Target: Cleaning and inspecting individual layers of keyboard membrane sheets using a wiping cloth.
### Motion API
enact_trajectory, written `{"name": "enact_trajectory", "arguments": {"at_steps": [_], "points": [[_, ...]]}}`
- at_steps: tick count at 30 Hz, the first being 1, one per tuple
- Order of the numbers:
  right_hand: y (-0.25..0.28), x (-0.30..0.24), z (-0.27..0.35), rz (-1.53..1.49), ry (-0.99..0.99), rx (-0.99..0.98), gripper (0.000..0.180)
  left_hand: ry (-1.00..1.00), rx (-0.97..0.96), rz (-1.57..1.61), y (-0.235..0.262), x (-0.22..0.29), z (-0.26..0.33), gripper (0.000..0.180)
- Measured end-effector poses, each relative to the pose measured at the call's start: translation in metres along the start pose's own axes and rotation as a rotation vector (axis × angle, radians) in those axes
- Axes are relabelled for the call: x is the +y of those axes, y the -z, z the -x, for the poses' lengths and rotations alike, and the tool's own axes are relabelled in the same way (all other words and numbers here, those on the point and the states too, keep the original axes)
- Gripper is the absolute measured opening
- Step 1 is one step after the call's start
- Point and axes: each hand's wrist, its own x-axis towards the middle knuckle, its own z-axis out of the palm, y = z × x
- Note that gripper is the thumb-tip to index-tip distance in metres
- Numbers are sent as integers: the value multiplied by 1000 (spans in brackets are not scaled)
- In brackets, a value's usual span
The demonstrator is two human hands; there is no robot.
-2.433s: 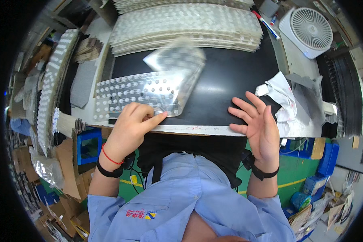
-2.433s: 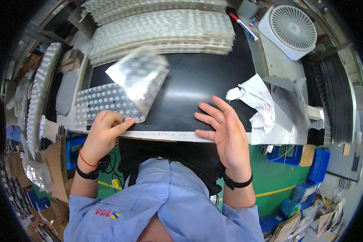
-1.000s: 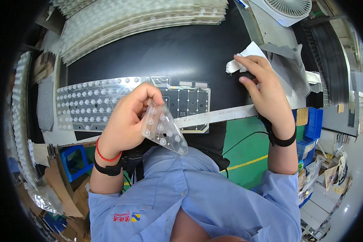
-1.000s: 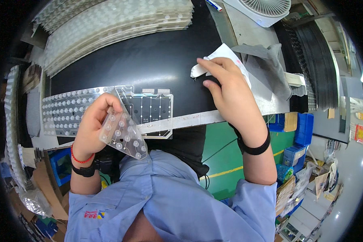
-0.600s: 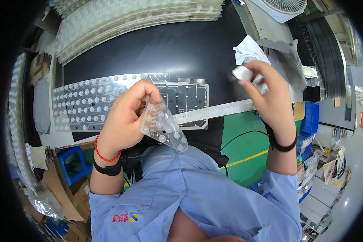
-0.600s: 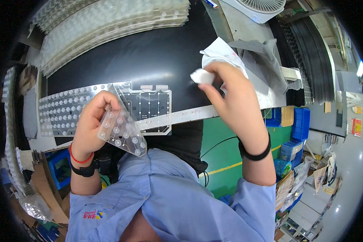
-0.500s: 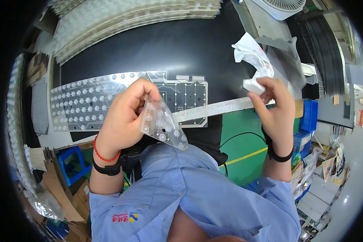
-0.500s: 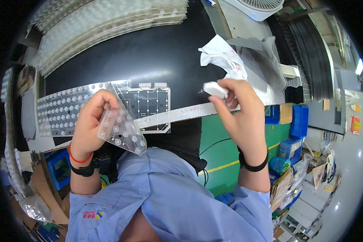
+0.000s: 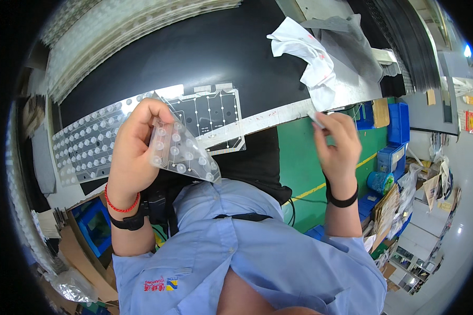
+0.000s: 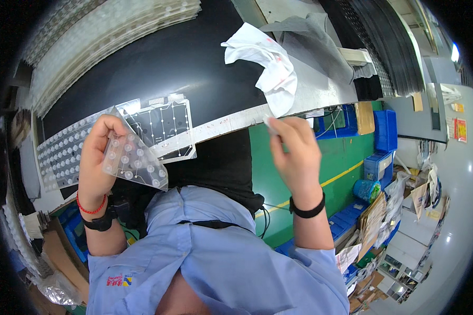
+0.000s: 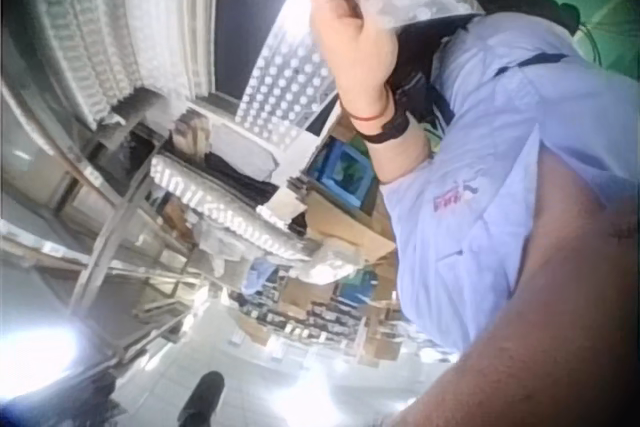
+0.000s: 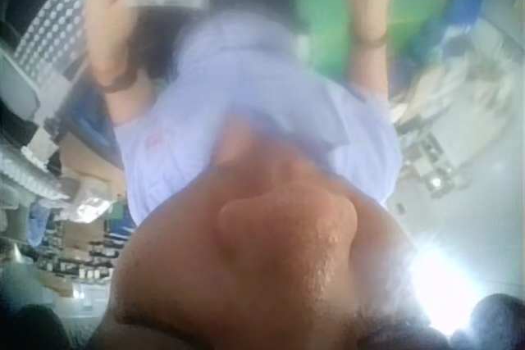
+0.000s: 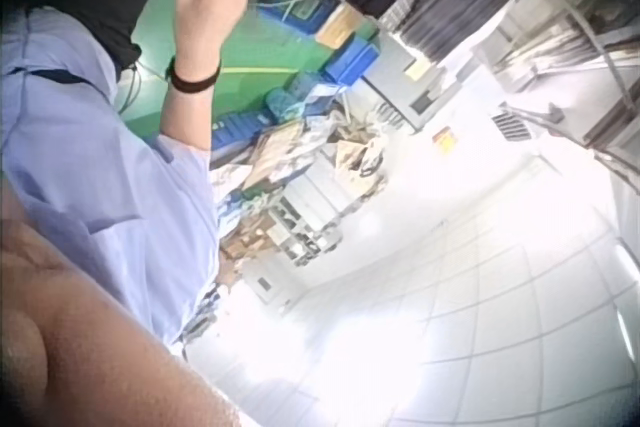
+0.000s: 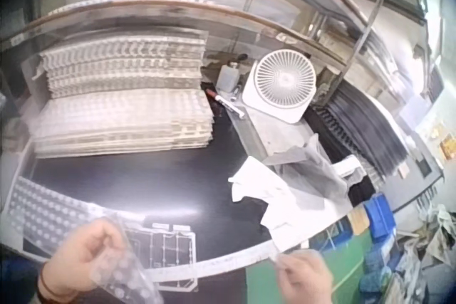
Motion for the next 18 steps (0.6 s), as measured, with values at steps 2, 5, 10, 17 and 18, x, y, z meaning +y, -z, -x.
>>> {"name": "enact_trajectory", "arguments": {"at_steps": [2,5,10,17,18], "points": [[5,-4,0,18,33,-120,28,-10,8,-6,1,0,1,7],[36,-1,7,75,-85,-398,26,-18,-1,7,4,0,3,7],[12,-16,-23,-26,114,-61,29,-9,15,-23,0,1,0,6],[55,-16,-35,91,-13,-627,22,0,21,26,1,1,3,6],[72,-13,-31,137,-91,-654,22,-1,13,17,-1,1,2,6]]}}
